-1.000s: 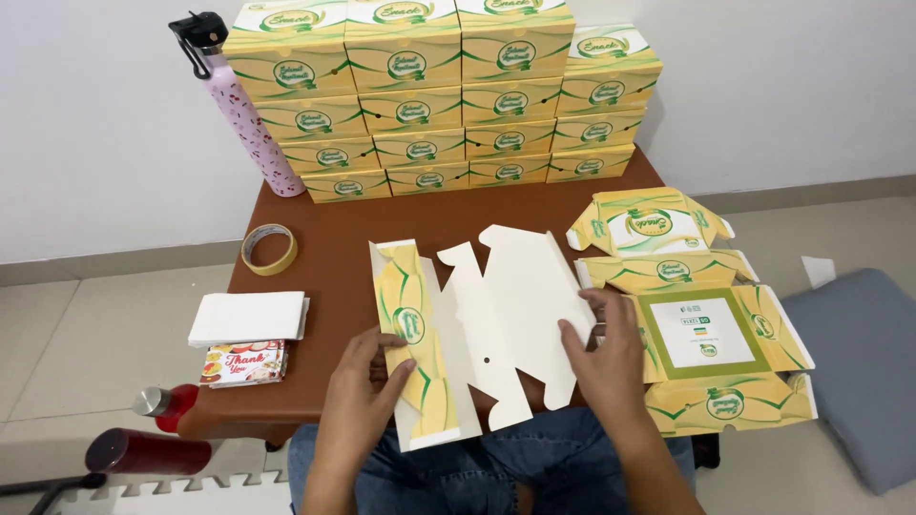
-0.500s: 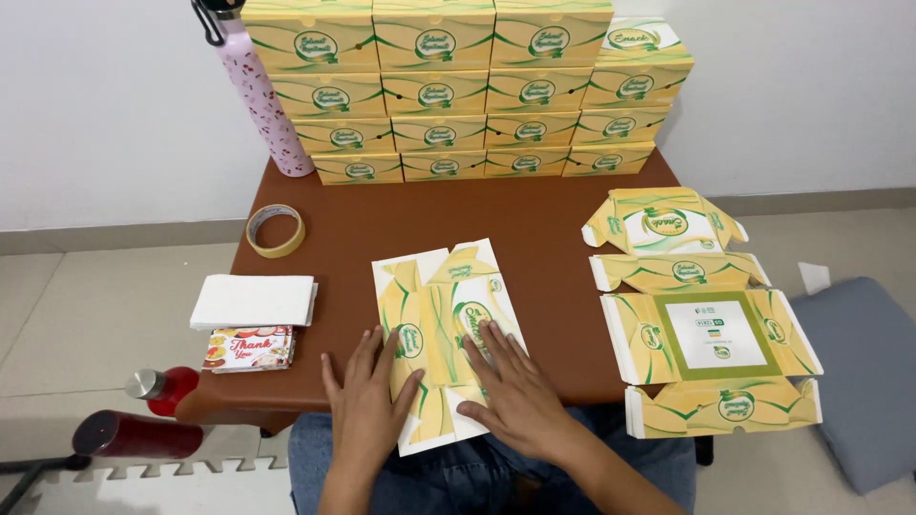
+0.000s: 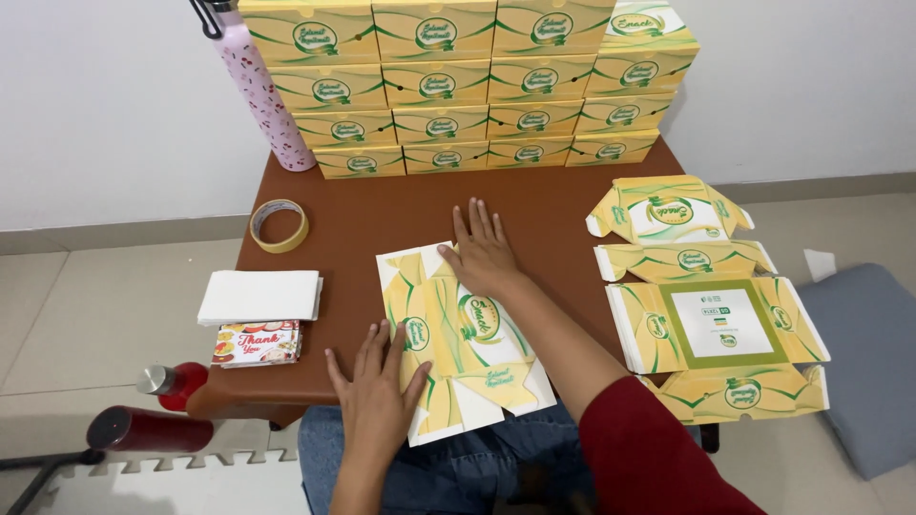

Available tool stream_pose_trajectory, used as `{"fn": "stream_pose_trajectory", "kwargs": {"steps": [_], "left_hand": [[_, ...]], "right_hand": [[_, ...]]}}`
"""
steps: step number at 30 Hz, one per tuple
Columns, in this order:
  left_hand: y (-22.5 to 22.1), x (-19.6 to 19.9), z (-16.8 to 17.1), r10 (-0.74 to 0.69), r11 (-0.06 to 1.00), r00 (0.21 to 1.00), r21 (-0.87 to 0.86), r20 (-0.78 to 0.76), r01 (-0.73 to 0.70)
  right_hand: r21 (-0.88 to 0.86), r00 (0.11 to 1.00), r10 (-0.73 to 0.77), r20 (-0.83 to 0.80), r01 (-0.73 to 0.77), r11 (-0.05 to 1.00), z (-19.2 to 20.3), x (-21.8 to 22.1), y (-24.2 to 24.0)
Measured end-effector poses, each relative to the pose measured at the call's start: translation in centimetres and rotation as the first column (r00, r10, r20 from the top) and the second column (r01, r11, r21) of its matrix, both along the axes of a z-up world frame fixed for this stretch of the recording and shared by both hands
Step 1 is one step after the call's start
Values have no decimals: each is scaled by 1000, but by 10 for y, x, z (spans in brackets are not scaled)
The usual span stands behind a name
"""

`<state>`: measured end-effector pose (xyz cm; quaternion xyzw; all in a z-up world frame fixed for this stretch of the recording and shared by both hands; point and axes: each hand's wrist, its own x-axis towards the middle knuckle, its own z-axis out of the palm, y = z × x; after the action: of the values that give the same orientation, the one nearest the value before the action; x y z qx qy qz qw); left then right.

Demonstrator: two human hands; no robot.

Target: Assembling cardboard boxes by folding flat templates, tucking in flaps, and stacking the finished products.

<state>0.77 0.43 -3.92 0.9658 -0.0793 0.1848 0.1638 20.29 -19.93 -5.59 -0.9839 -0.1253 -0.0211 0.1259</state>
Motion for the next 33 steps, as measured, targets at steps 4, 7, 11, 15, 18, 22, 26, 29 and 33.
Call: {"fn": "stream_pose_trajectory", "kwargs": {"steps": [4,7,11,15,18,22,26,29,33], "left_hand": [[0,0,-3,14,1000,1000,18,-1,-14],[1,-2,-4,8,1000,1000,-1,26,-8],[2,-1,-6,0,1000,1000,16,22,0],[2,-2,-5,0,1000,1000,11,19,0],[-4,-10,2,1,999,1000,-44,24,0],[-14,-26,6,-11,996,998,-87,57,16],[-42,-37,7,-158,982,987,-102,40,162],[-64,-33,14,-311,944,948,-97,66,317],[-67,-9,31,-388,916,914,-64,121,397]], "right_hand": [[37,999,-10,31,9,999,13,-23,0],[59,996,71,55,-74,996,14,-65,-4],[-20,958,286,-21,-286,958,24,-150,-19],[79,948,306,-93,-299,951,45,-206,-41],[111,943,273,192,-297,948,48,-207,-66],[305,958,101,269,-184,934,83,-178,-89],[516,989,-142,37,103,850,100,-107,-106],[644,968,-226,-106,240,727,99,-42,-108],[495,945,-324,-42,301,815,75,21,-111]]}}
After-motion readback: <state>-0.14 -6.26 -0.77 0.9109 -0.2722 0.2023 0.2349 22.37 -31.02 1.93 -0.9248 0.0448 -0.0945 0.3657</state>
